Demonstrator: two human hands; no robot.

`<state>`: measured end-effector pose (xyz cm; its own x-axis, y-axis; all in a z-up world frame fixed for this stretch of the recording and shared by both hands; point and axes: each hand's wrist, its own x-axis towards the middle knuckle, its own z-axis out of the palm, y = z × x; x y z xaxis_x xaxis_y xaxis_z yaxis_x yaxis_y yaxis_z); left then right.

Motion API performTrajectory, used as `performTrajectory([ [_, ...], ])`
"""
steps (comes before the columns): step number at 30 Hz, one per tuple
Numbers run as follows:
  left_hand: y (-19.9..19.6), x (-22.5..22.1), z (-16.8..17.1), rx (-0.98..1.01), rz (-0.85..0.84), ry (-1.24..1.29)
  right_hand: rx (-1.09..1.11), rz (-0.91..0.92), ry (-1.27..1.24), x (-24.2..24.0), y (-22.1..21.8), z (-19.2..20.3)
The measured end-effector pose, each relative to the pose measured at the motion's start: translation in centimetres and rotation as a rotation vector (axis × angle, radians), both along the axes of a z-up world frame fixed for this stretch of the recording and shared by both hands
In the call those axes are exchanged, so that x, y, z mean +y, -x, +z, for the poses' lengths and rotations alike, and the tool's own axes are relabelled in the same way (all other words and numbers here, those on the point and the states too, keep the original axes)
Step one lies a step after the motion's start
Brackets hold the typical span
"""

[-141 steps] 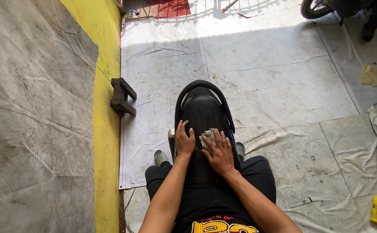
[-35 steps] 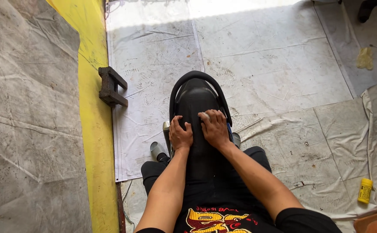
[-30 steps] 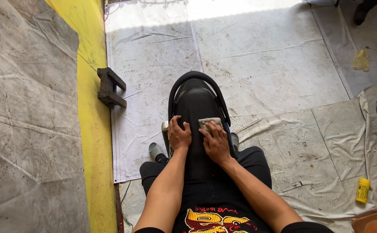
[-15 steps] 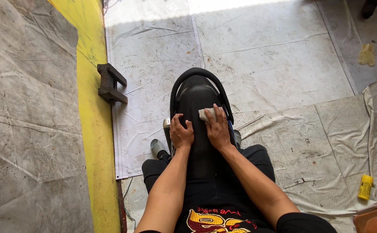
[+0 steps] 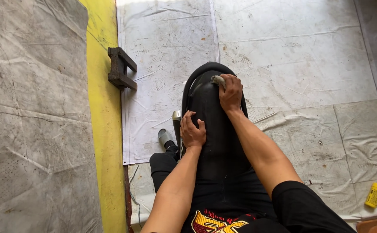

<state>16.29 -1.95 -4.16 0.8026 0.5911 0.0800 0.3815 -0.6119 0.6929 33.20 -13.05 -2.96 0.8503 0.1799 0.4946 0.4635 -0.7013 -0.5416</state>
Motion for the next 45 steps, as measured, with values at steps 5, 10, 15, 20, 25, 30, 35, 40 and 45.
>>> performTrajectory([
  [5,0.0,-0.1,0.0,0.031,0.007,0.010,-0.068,-0.063,-0.132,-0.7,-2.2,-0.4],
  [10,-0.1,0.1,-0.5,-0.002,0.001,-0.013,-0.126,0.051,-0.100,-1.4,-1.9,-0.6],
  [15,-0.3,0.1,0.6,0.022,0.014,0.012,-0.051,0.050,-0.042,-2.1,-0.7,-2.3],
  [20,-0.4,0.2,0.1,0.001,0.017,-0.004,0.130,0.014,-0.119,-3.7,3.0,-1.3],
  [25,-0.2,0.4,-0.8,0.015,0.010,-0.023,0.215,-0.018,-0.167,-6.4,7.9,-1.6],
  [30,-0.7,0.6,-0.7,0.022,0.030,-0.005,0.252,-0.068,-0.226,-9.4,12.8,-2.4],
  [35,-0.8,0.7,-0.4,0.052,0.024,0.024,0.294,-0.086,-0.200,-11.9,16.6,-2.1],
  [40,-0.5,1.1,-0.5,0.034,0.022,0.030,0.281,-0.011,-0.232,-13.0,18.7,-0.1],
  [45,-0.5,1.0,-0.3,0.060,0.030,0.060,0.703,-0.282,-0.422,-12.6,19.2,2.5],
])
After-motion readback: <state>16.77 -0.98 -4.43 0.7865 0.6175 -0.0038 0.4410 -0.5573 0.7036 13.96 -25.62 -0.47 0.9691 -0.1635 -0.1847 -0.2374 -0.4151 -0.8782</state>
